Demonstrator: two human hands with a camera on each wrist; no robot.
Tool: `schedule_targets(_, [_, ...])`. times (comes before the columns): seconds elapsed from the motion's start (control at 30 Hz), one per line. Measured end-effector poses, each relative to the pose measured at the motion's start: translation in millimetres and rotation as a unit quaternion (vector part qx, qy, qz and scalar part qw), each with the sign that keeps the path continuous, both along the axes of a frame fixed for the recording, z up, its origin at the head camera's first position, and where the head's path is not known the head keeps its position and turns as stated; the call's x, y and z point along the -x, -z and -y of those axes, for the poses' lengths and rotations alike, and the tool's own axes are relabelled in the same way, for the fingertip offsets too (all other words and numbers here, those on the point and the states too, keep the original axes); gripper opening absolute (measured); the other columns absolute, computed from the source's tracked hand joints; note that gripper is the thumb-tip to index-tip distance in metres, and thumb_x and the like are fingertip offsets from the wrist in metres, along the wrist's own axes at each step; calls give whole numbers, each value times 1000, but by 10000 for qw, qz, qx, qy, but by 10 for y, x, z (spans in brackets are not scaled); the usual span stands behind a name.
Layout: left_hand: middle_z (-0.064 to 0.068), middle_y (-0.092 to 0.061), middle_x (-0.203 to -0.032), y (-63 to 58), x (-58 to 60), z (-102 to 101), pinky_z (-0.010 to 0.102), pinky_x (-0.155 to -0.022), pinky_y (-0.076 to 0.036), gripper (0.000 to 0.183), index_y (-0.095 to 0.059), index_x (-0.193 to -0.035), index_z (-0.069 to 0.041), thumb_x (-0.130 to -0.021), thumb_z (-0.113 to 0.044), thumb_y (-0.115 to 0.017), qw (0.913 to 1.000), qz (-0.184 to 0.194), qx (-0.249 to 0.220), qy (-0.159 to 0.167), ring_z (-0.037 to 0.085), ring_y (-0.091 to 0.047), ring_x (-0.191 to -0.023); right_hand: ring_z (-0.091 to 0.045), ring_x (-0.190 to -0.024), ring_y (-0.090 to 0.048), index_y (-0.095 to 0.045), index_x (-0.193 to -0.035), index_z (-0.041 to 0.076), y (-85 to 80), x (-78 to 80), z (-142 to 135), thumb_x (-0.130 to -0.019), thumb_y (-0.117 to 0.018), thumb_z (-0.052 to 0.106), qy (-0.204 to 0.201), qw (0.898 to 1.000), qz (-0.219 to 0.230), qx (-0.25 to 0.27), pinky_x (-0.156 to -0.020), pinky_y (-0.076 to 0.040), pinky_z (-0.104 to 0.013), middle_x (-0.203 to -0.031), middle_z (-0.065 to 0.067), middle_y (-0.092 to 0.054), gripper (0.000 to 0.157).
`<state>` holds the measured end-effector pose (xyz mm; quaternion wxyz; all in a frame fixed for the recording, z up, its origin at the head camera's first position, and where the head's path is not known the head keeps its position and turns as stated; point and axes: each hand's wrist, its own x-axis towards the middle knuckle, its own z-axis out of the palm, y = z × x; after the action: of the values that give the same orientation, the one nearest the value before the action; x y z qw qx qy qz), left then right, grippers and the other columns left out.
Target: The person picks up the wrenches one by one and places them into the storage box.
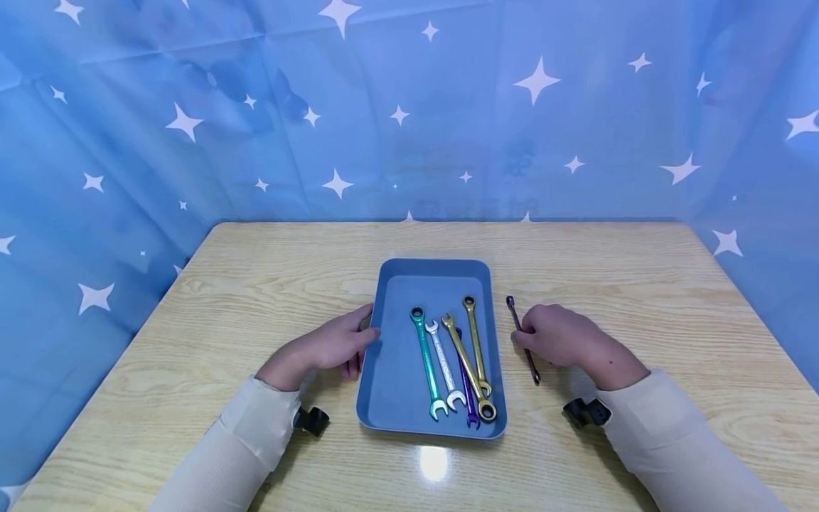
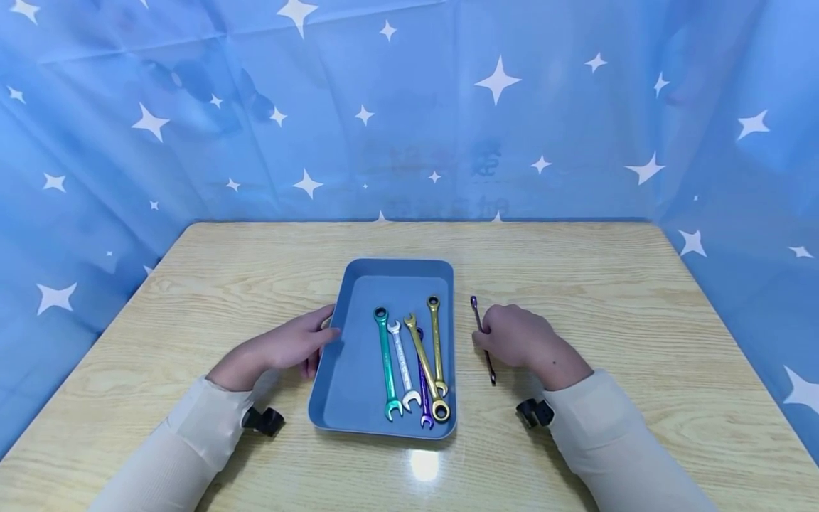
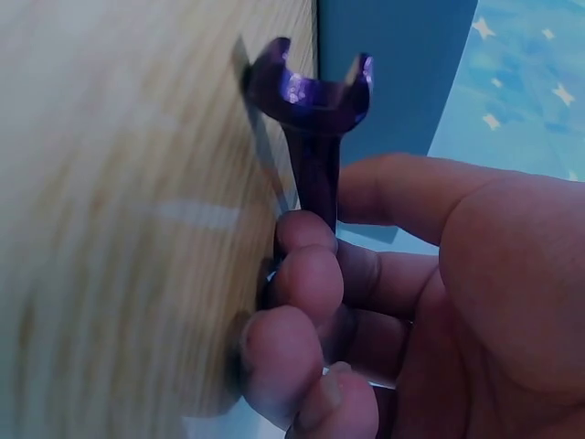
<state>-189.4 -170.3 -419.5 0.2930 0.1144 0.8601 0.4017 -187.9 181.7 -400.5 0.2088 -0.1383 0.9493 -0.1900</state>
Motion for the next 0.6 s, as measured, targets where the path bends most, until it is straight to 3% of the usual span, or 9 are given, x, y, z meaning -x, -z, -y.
schedule_targets(0.3, [15,-61,-60,-8,8,-3,40,-48,-53,58,-10,-149,-26,-98,-32,-38,10000,-10,55,2,27,-61,-47,-12,-42,-38,-46,-66,11,8,4,-10,-93,-53,24,43,9998,-126,127,-41,-33,-26,-52,3,-38,31])
schedule_targets(0.6, [14,-61,-60,-3,11,-7,40,-49,-53,58,-11,-148,-27,-97,-32,-38,10000,-7,55,11,27,-61,-48,-12,-41,-36,-44,-62,12,27,4,-16,-93,-51,22,-3,9996,-292,-13,-42,-32,-26,-50,3,-35,33])
